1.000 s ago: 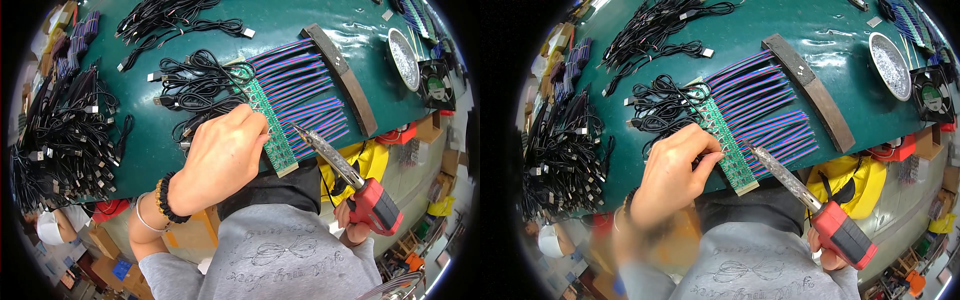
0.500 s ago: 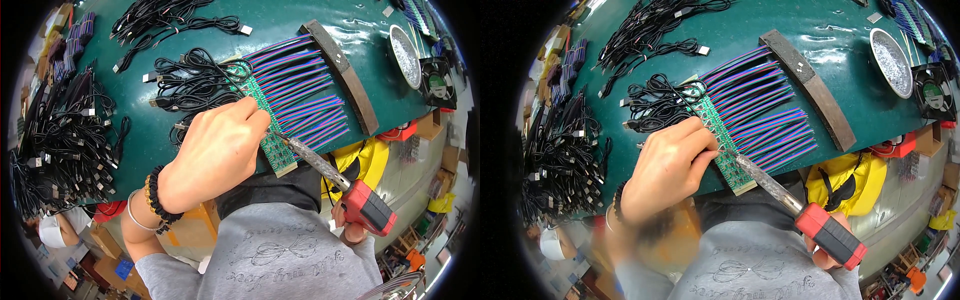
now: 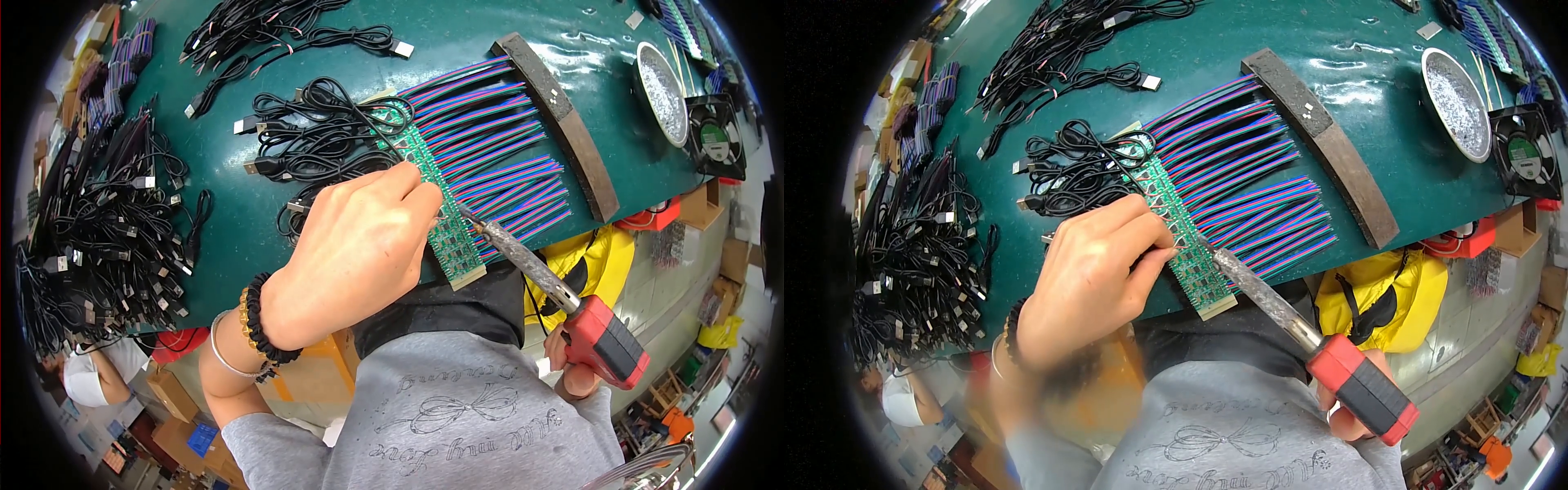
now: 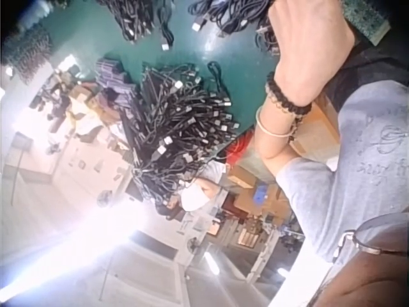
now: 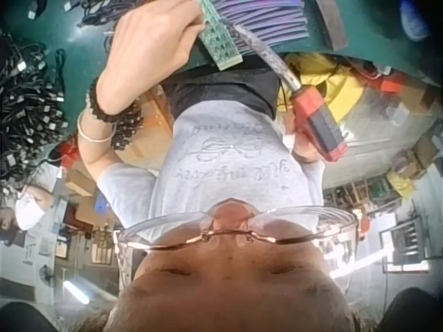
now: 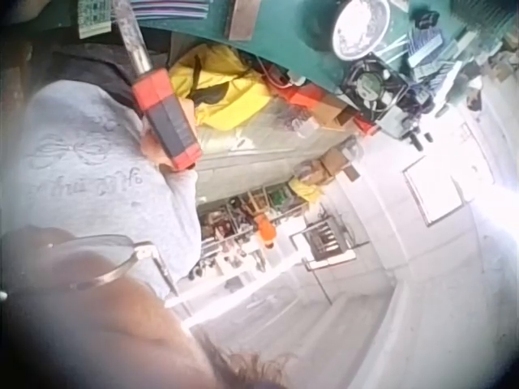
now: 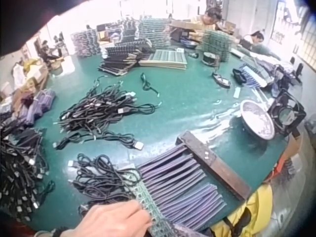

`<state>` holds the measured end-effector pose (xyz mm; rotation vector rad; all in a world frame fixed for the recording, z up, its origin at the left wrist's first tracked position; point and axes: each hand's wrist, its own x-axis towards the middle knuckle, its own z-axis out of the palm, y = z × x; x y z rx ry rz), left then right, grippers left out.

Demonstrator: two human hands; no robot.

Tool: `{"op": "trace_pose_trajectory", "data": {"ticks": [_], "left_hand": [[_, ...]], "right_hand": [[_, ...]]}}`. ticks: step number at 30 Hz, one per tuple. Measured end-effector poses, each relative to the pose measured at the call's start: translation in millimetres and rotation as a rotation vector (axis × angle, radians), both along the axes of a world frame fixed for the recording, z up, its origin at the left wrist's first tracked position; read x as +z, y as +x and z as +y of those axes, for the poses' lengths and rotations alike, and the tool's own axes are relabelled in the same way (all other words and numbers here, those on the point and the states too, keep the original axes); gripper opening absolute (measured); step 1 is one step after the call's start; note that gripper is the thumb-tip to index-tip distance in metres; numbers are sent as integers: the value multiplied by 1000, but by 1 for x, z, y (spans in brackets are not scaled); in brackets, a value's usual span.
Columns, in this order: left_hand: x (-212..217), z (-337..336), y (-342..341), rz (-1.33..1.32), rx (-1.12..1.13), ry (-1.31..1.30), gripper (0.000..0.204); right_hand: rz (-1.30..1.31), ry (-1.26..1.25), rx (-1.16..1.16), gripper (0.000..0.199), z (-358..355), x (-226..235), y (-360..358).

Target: The person solders wire bundles onto a circuit board assembly with a soldering iron.

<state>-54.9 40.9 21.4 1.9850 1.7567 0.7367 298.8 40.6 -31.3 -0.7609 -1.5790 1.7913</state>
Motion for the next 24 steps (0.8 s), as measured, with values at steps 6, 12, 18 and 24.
{"op": "trace_pose_trajectory", "data": {"ticks": [6, 12, 18, 24], "left_hand": [[0, 1, 0, -2, 0, 0, 12], [-1, 0, 1, 3, 7, -5, 11], [0, -1, -1, 7, 6, -6, 11], [-1, 0, 0, 12, 2, -4, 11]], "right_hand": [[115, -19, 2, 11, 1, 0, -9], [-85, 31, 116, 16, 5, 6, -4], [-295, 196, 101, 11, 0, 9, 5], [-100, 1, -2, 16, -1, 10, -8]]}}
